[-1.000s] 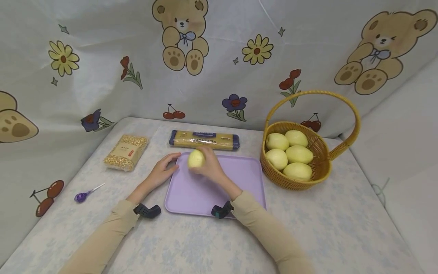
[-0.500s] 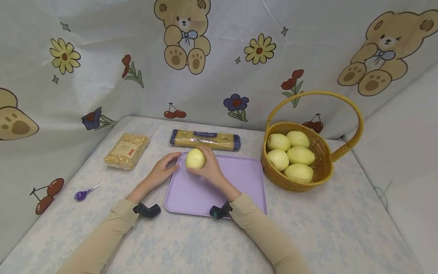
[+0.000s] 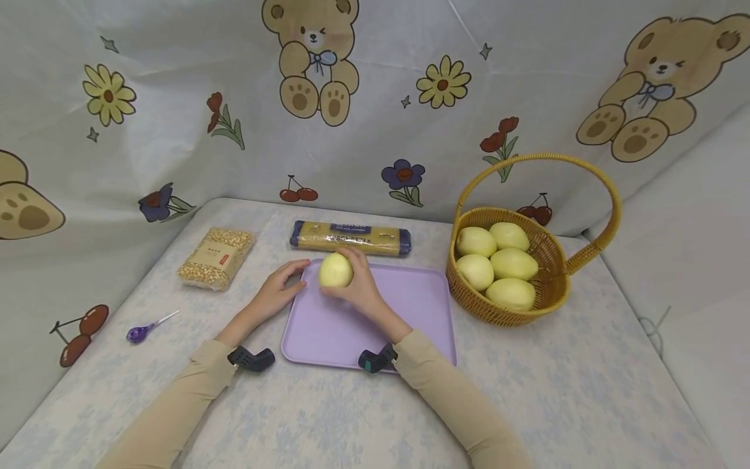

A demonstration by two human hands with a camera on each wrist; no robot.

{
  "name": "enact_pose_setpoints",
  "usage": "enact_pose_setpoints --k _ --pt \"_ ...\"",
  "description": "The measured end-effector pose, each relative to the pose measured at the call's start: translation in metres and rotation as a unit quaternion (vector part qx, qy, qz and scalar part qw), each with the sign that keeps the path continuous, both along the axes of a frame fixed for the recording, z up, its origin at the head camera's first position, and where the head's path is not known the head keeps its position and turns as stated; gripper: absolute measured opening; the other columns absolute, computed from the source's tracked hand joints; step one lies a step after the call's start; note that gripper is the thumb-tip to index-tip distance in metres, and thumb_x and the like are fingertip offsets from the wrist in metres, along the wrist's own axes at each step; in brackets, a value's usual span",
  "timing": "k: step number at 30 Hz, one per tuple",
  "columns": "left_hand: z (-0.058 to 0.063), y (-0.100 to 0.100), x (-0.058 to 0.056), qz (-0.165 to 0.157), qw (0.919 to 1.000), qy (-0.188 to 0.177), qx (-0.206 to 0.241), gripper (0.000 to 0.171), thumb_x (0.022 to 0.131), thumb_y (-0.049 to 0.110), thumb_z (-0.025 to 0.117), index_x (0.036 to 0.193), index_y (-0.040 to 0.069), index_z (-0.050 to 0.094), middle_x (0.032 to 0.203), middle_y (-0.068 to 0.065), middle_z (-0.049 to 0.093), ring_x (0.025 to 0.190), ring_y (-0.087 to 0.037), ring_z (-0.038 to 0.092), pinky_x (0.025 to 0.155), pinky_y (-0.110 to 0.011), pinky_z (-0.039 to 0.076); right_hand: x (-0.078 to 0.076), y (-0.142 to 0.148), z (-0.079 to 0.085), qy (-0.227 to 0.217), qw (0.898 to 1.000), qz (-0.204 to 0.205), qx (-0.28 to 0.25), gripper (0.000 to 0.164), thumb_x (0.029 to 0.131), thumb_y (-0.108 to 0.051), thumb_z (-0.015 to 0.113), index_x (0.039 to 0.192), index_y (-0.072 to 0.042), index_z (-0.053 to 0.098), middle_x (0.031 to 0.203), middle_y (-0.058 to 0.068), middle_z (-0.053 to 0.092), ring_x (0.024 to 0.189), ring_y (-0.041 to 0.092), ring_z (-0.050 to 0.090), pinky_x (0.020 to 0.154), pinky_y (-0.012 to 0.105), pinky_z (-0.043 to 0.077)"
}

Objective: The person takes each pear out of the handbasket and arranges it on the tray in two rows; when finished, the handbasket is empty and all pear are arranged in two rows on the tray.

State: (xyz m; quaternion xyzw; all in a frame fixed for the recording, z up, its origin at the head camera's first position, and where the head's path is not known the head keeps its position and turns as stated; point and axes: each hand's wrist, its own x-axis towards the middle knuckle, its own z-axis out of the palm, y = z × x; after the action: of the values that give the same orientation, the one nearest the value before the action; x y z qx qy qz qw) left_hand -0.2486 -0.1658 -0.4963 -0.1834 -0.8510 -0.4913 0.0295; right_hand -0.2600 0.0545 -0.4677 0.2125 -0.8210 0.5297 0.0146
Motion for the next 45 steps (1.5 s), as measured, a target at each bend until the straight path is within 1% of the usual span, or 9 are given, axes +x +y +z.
enact_pose_setpoints --k 7,14,20,24,30,32,37,40,45 --pt "0.001 0.000 0.000 -0.002 1.0000 0.004 0.000 0.045 0.094 0.008 0.057 0.137 0.000 0.047 0.141 -0.017 0.048 0.131 -0.032 0.046 0.114 -0.048 0.033 -0.001 -0.001 -0.002 -0.008 1.000 0.019 0.003 0.087 0.066 -0.009 0.086 0.141 -0.005 0.041 0.143 0.018 0.036 0.127 0.039 0.045 0.106 0.055 0.041" --pt "-0.003 -0.001 -0.002 -0.004 0.9999 0.010 -0.007 0.045 0.094 0.009 0.057 0.137 0.002 0.047 0.141 -0.016 0.049 0.131 -0.032 0.046 0.114 -0.047 0.034 -0.001 -0.001 -0.001 -0.017 1.000 0.018 0.005 0.089 0.066 -0.010 0.085 0.142 -0.005 0.039 0.144 0.019 0.036 0.125 0.039 0.046 0.103 0.055 0.043" --pt "-0.002 -0.002 -0.002 -0.005 0.9998 0.013 -0.011 0.044 0.094 0.009 0.058 0.136 0.002 0.048 0.140 -0.016 0.049 0.131 -0.032 0.046 0.114 -0.047 0.034 0.000 -0.001 0.001 -0.021 1.000 0.017 0.007 0.090 0.066 -0.010 0.085 0.142 -0.006 0.038 0.144 0.018 0.035 0.126 0.038 0.046 0.104 0.055 0.042" --pt "-0.002 -0.002 -0.002 -0.003 0.9999 0.013 -0.011 0.044 0.094 0.010 0.058 0.136 0.002 0.048 0.140 -0.015 0.049 0.131 -0.031 0.046 0.114 -0.047 0.034 0.001 0.001 0.007 -0.027 0.999 0.014 0.011 0.090 0.067 -0.012 0.085 0.144 -0.009 0.037 0.144 0.017 0.034 0.126 0.038 0.046 0.105 0.054 0.041" --pt "-0.003 -0.001 0.000 -0.003 0.9999 0.009 -0.007 0.044 0.094 0.011 0.057 0.136 0.002 0.048 0.141 -0.016 0.048 0.132 -0.031 0.045 0.115 -0.047 0.033 -0.001 0.009 0.024 -0.044 0.999 -0.003 0.026 0.084 0.076 -0.016 0.080 0.146 -0.009 0.033 0.148 0.016 0.032 0.134 0.035 0.036 0.111 0.053 0.035" --pt "-0.003 -0.001 0.000 -0.003 0.9999 0.007 -0.008 0.044 0.094 0.011 0.057 0.136 0.003 0.048 0.141 -0.015 0.048 0.133 -0.031 0.044 0.115 -0.047 0.032 -0.002 0.016 0.031 -0.045 0.999 -0.008 0.030 0.082 0.078 -0.017 0.078 0.146 -0.009 0.032 0.150 0.015 0.031 0.139 0.034 0.031 0.114 0.052 0.030" --pt "-0.004 0.000 -0.001 0.004 0.9999 0.009 -0.014 0.044 0.094 0.011 0.057 0.137 0.004 0.048 0.142 -0.015 0.048 0.133 -0.031 0.044 0.115 -0.047 0.032 -0.002 0.045 0.046 -0.029 0.999 -0.011 0.017 0.074 0.084 -0.016 0.072 0.146 -0.005 0.031 0.151 0.017 0.032 0.140 0.037 0.030 0.115 0.055 0.027" --pt "-0.004 0.000 -0.001 0.004 0.9999 0.007 -0.013 0.045 0.094 0.011 0.058 0.137 0.004 0.048 0.141 -0.014 0.049 0.132 -0.031 0.045 0.115 -0.047 0.032 -0.001 0.074 0.057 -0.015 1.000 -0.021 0.005 0.068 0.088 -0.013 0.067 0.145 -0.003 0.031 0.149 0.021 0.034 0.138 0.040 0.031 0.113 0.058 0.028" --pt "-0.004 -0.001 0.000 0.002 0.9998 0.007 -0.016 0.045 0.094 0.013 0.058 0.137 0.005 0.048 0.141 -0.014 0.048 0.132 -0.031 0.045 0.115 -0.047 0.033 0.005 0.132 0.073 -0.001 0.998 -0.070 0.004 0.059 0.092 -0.012 0.062 0.142 -0.001 0.035 0.145 0.024 0.039 0.134 0.040 0.037 0.111 0.059 0.031"
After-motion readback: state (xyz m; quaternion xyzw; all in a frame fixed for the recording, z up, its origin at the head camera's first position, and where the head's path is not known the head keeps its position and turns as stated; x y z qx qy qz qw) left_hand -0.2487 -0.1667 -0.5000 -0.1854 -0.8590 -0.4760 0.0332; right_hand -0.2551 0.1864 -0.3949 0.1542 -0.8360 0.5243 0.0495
